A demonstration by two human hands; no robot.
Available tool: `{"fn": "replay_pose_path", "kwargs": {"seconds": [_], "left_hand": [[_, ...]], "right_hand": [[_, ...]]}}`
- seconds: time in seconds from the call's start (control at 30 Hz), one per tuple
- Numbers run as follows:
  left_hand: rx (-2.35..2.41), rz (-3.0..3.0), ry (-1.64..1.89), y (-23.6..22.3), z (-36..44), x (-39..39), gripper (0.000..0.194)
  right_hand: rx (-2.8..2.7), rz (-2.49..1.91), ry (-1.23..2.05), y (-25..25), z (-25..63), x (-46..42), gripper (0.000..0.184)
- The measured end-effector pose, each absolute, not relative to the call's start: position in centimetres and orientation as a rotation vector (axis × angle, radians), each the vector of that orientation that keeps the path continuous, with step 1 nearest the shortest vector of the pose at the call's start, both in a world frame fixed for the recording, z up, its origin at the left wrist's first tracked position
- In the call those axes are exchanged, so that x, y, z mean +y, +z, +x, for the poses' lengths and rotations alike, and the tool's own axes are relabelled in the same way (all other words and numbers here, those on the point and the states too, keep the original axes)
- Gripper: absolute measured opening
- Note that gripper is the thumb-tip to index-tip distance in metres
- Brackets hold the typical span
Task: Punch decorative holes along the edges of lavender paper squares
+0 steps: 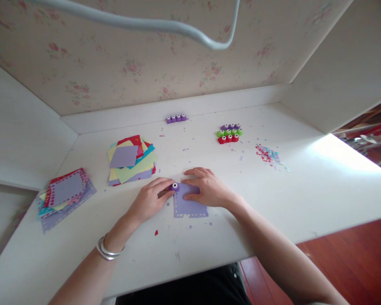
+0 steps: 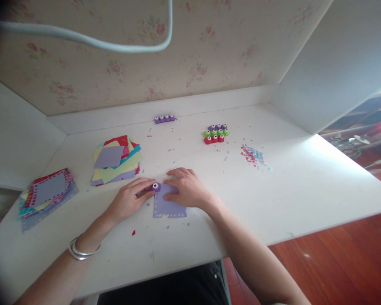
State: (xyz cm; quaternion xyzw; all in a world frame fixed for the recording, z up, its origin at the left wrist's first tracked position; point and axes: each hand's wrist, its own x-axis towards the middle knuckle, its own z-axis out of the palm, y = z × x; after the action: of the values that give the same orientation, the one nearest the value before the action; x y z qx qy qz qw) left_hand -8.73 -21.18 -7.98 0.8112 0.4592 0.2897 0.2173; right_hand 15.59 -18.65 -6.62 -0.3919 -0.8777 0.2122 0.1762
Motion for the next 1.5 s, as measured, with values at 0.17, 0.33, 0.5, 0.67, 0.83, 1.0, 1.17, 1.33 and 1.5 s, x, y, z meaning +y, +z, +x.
{"fn": "replay_pose_path", "kwargs": {"seconds": [0.17, 0.33, 0.5, 0.67, 0.83, 1.0, 1.17, 1.33, 1.5], "left_hand": [[1.28, 2.228, 0.781, -7.88, -8.71, -21.2, 0.026], [1.225, 2.192, 0.76, -7.21, -9.23, -21.06, 0.029], [1.23, 2.167, 0.729, -7.2, -9.35, -21.04, 0.027], [1.252, 2.152, 0.729, -7.56, -9.09, -21.09, 0.025], [1.245, 2.147, 0.733, -7.46, -9.03, -21.22, 0.024], [1.241, 2.156, 0.74, -7.31, -8.84, -21.36, 0.023], [1.239, 2.154, 0.729, -7.24, -8.78, -21.37, 0.023], [1.234, 2.157, 0.747, -7.28, -8.72, -21.33, 0.023], [1.216, 2.186, 0.741, -7.36, -8.64, -21.31, 0.022]], "right_hand": [[-2.483, -1.115, 0.61, -6.59, 15.55, -18.62, 0.044], [-2.487, -1.111, 0.612, -6.52, 15.53, -18.59, 0.044], [-2.503, -1.107, 0.625, -6.56, 15.7, -18.52, 0.045], [-2.513, -1.109, 0.625, -6.7, 15.82, -18.47, 0.044], [-2.509, -1.109, 0.605, -6.76, 15.73, -18.45, 0.044], [-2.51, -1.105, 0.588, -6.83, 15.64, -18.47, 0.044], [-2.508, -1.107, 0.579, -6.79, 15.64, -18.5, 0.041], [-2.516, -1.102, 0.579, -6.69, 15.62, -18.5, 0.041], [-2.519, -1.104, 0.58, -6.58, 15.64, -18.52, 0.041]]}}
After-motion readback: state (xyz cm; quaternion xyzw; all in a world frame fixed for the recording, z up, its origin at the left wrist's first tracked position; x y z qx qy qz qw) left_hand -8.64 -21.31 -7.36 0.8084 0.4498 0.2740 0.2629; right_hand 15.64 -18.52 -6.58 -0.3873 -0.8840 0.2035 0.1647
